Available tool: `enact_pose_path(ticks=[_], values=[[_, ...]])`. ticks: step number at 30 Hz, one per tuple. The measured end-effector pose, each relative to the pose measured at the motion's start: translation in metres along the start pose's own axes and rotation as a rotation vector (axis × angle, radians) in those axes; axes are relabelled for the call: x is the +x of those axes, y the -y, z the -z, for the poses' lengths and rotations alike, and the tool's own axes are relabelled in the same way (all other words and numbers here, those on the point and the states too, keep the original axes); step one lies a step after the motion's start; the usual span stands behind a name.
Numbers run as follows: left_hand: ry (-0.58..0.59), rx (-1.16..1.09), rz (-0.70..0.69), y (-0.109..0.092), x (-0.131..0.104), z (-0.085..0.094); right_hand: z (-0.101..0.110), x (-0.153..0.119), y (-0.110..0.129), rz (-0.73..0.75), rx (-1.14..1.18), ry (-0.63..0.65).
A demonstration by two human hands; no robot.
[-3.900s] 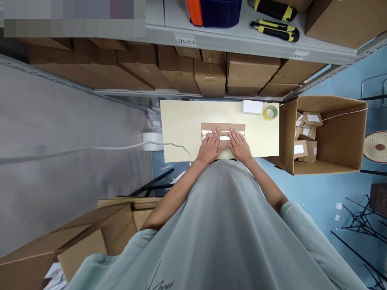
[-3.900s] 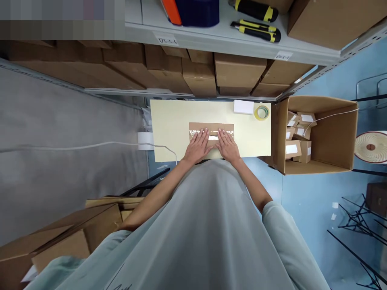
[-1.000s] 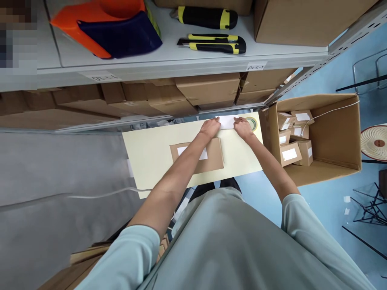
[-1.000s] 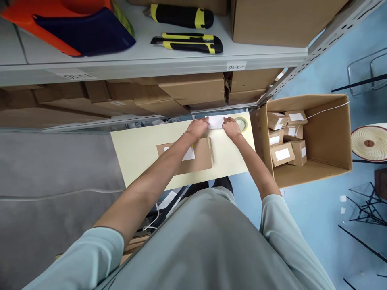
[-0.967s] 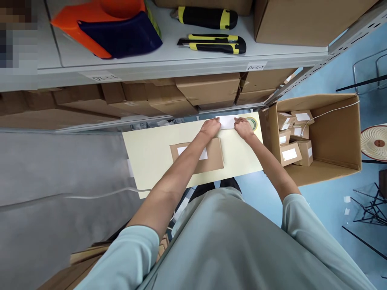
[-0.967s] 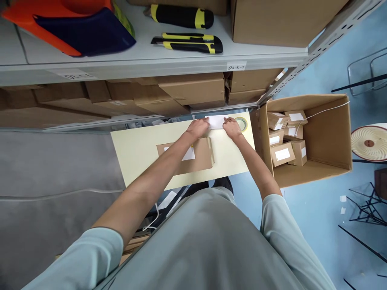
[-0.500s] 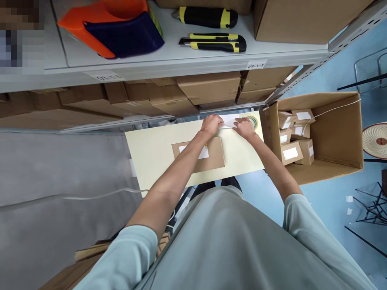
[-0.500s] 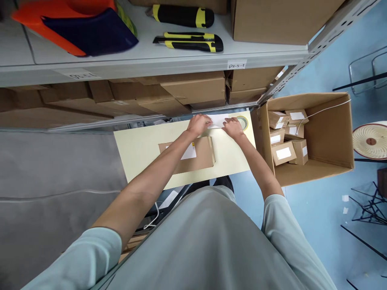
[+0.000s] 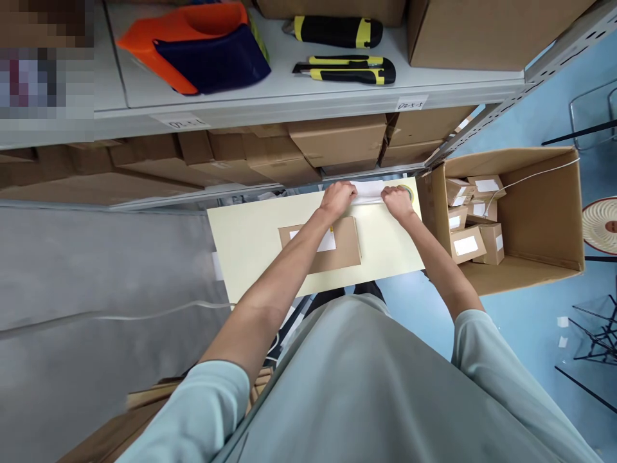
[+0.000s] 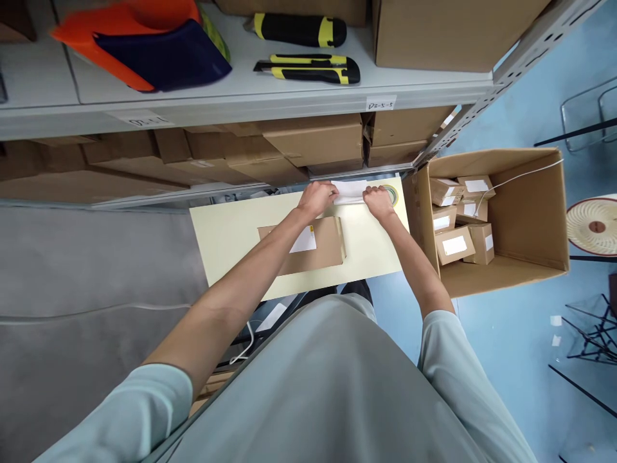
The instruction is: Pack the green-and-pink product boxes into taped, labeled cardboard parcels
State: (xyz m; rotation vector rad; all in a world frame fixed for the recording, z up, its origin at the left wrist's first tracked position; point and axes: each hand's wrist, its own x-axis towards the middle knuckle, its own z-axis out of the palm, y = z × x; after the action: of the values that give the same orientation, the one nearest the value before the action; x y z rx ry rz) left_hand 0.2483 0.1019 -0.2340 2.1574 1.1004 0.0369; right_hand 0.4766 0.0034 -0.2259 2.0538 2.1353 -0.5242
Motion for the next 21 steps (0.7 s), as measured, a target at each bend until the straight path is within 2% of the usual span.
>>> enact_pose_path(ticks=[5, 10, 13, 17, 19, 21], values=[[0.070, 0.079, 0.061, -0.005, -0.004, 0.004, 0.007, -0.002, -0.006, -0.120, 0.254, -0.034], [0.089, 0.062, 0.103, -0.010, -0.009, 0.003, 0.013, 0.000, -0.013, -0.133, 0.422, -0.046], [0.044, -0.050, 0.082, -0.020, -0.008, -0.002, 0.015, 0.001, -0.004, -0.081, 0.423, -0.109], [-0.042, -0.198, 0.089, -0.032, -0.004, -0.003, 0.012, 0.007, 0.023, 0.058, 0.503, -0.196], [-0.098, -0.224, 0.143, -0.030, -0.002, 0.000, 0.007, 0.013, 0.034, 0.095, 0.607, -0.257], [-0.167, -0.243, 0.210, -0.022, -0.002, 0.005, 0.000, 0.019, 0.041, 0.060, 0.707, -0.301]])
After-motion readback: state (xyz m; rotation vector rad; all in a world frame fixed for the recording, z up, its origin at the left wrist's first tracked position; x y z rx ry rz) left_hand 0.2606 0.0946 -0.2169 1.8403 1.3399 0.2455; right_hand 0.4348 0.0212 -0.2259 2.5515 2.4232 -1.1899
